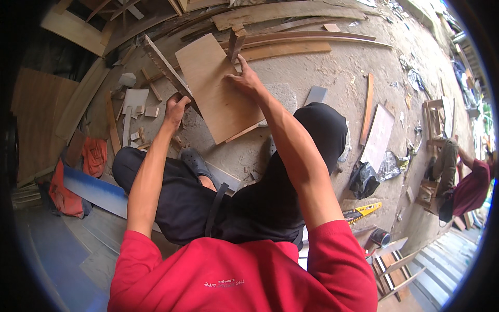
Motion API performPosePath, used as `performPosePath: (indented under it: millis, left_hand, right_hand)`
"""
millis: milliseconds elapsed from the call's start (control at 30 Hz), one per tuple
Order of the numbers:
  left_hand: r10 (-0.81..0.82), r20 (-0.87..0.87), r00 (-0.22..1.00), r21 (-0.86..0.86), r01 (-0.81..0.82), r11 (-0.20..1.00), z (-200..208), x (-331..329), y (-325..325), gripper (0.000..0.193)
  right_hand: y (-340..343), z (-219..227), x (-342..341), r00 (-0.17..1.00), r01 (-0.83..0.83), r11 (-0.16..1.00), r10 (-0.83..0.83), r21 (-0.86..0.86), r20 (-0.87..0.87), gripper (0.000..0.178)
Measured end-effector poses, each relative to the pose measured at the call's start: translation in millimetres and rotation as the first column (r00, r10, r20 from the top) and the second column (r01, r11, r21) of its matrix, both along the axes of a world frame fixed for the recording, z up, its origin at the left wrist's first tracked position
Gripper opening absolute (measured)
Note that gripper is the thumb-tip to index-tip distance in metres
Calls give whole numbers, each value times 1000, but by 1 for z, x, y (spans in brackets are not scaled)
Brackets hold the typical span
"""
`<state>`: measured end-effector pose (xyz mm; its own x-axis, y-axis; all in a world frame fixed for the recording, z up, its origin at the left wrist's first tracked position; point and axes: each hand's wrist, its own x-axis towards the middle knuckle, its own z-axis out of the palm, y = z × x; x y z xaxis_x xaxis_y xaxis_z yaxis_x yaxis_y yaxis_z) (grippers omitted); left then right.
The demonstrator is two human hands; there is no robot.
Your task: The person sits on the floor and uses a metal file to sand the edges of small wooden pieces. They repeatedly pick up pieces, file them, and place them back down among scattered wood scraps.
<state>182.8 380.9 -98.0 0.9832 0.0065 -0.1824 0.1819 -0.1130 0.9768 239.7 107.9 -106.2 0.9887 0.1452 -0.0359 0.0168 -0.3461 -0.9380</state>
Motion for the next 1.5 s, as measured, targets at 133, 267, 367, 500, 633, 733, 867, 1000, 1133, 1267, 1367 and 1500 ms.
performPosePath:
  millis: [133, 267, 367, 500, 633, 733, 867, 1000, 1133, 1267, 1367, 1500]
  left_hand:
    - [-17, 68, 998, 12, 17, 1000, 4, -2, -2, 22]
    - [-18, 110, 994, 4, 18, 1000, 2, -2, -3, 25]
    - [-19, 125, 992, 9, 18, 1000, 1, -2, -6, 28]
    - [-33, 128, 991, 22, 31, 999, 2, -3, -6, 30]
    - [-40, 97, 994, 74, 33, 997, 2, -1, -3, 32]
    - [-51, 91, 995, 88, 43, 995, 3, -2, -5, 33]
    - [-61, 117, 991, 98, 49, 994, 2, -2, -7, 33]
    - [-52, 196, 979, 117, 29, 993, -1, -2, -8, 33]
    - [-79, 204, 976, 146, 49, 988, -2, -1, -7, 36]
    - [-131, 192, 973, 214, 88, 973, 0, -5, -6, 38]
    - [-134, 169, 976, 273, 84, 958, 8, -9, -6, 42]
    - [-109, 15, 994, 94, 107, 990, 9, -6, -6, 30]
  right_hand:
    - [2, 13, -5, 994, -17, 994, 28, 108, -103, 82]
    - [3, 19, -7, 994, -12, 996, 21, 85, -107, 82]
    - [1, 15, -6, 992, -6, 995, 18, 99, -124, 83]
    - [1, 12, -6, 992, -7, 990, 25, 140, -126, 85]
    - [1, 14, -6, 992, -21, 986, 41, 166, -120, 87]
    - [-1, 12, -6, 994, -32, 990, 46, 138, -95, 84]
    - [-3, 12, -8, 993, -30, 985, 49, 170, -107, 87]
    - [0, 15, -9, 988, -10, 990, 31, 138, -150, 89]
    - [1, 21, -9, 984, 9, 990, 16, 139, -179, 91]
    - [0, 24, -6, 980, -4, 987, 36, 164, -194, 87]
    - [-1, 27, -5, 983, -17, 994, 37, 108, -181, 85]
    - [-3, 16, -4, 994, 11, 1000, -9, 12, -105, 82]
